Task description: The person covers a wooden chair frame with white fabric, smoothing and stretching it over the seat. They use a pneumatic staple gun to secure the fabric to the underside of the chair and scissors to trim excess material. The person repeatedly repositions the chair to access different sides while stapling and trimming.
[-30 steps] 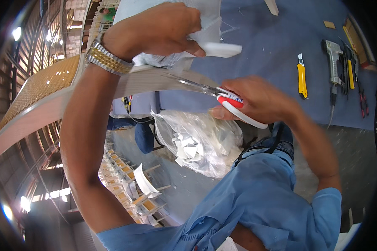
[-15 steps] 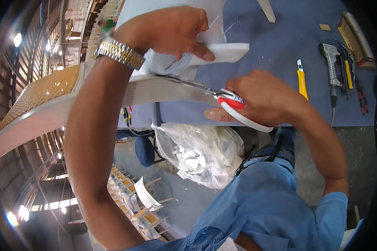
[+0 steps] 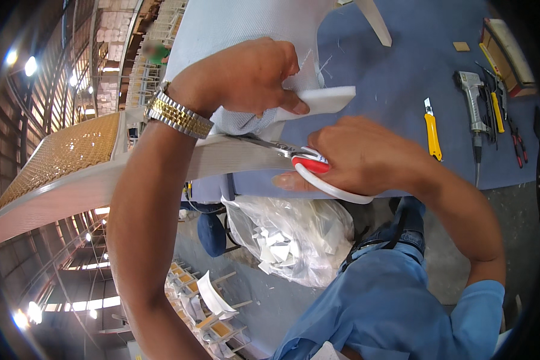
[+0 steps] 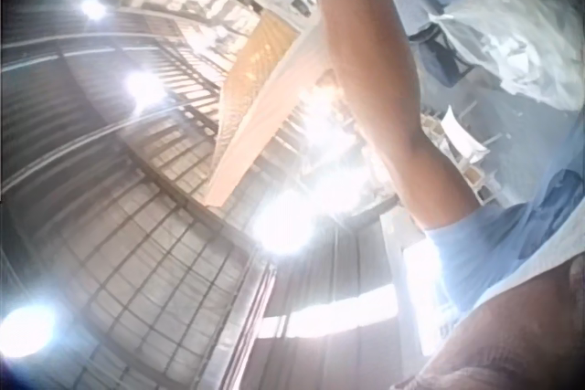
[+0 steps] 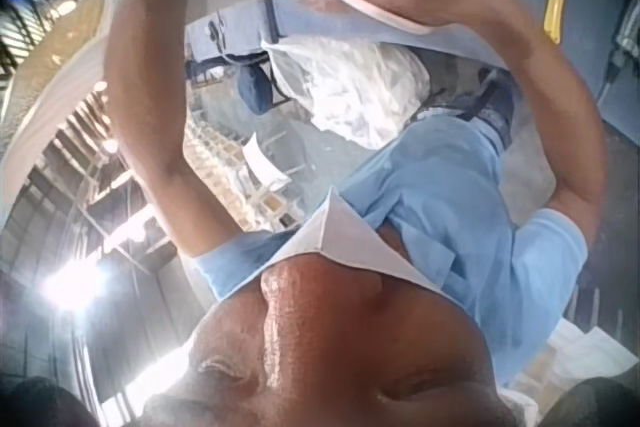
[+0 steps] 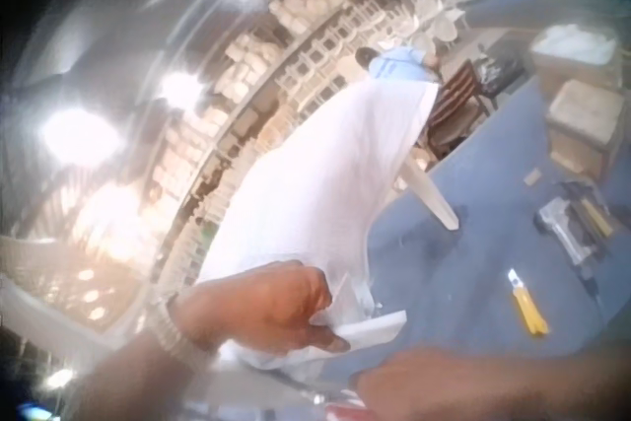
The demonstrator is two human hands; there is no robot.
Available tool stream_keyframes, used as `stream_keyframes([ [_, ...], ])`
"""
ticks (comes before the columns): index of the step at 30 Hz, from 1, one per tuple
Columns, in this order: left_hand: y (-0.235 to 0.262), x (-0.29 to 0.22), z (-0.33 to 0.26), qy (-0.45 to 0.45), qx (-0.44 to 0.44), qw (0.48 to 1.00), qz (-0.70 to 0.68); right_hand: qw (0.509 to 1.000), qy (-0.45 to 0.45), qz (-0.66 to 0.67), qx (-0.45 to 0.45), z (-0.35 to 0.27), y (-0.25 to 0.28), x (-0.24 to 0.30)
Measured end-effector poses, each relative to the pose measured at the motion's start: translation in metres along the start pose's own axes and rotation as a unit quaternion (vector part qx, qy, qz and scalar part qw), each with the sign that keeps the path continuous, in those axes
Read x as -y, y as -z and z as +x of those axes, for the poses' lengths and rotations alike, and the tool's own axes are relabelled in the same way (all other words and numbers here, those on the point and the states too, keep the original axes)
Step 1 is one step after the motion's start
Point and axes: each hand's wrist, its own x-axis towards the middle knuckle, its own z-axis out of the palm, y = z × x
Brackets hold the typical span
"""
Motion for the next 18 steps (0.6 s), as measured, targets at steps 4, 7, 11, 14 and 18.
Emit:
stream_keyframes([
  [4,-0.003,0.006,0.003,-0.047,-0.025,0.998,0.042,0.999,0.02,-0.013,-0.022,0.011,-0.001,0.001],
  [7,0.0,0.003,0.003,-0.045,-0.015,0.998,0.043,0.999,0.028,-0.023,-0.026,0.013,0.0,-0.002],
  [11,-0.008,0.011,0.0,-0.085,-0.063,0.994,0.032,0.999,0.021,-0.025,-0.008,0.009,0.001,-0.001],
  [14,-0.002,0.001,0.002,-0.043,-0.012,0.999,0.012,1.0,0.017,-0.019,-0.007,0.004,-0.001,-0.004],
  [18,-0.009,0.008,0.004,-0.104,-0.074,0.991,0.031,0.999,-0.009,0.004,0.039,0.002,0.01,0.012],
])
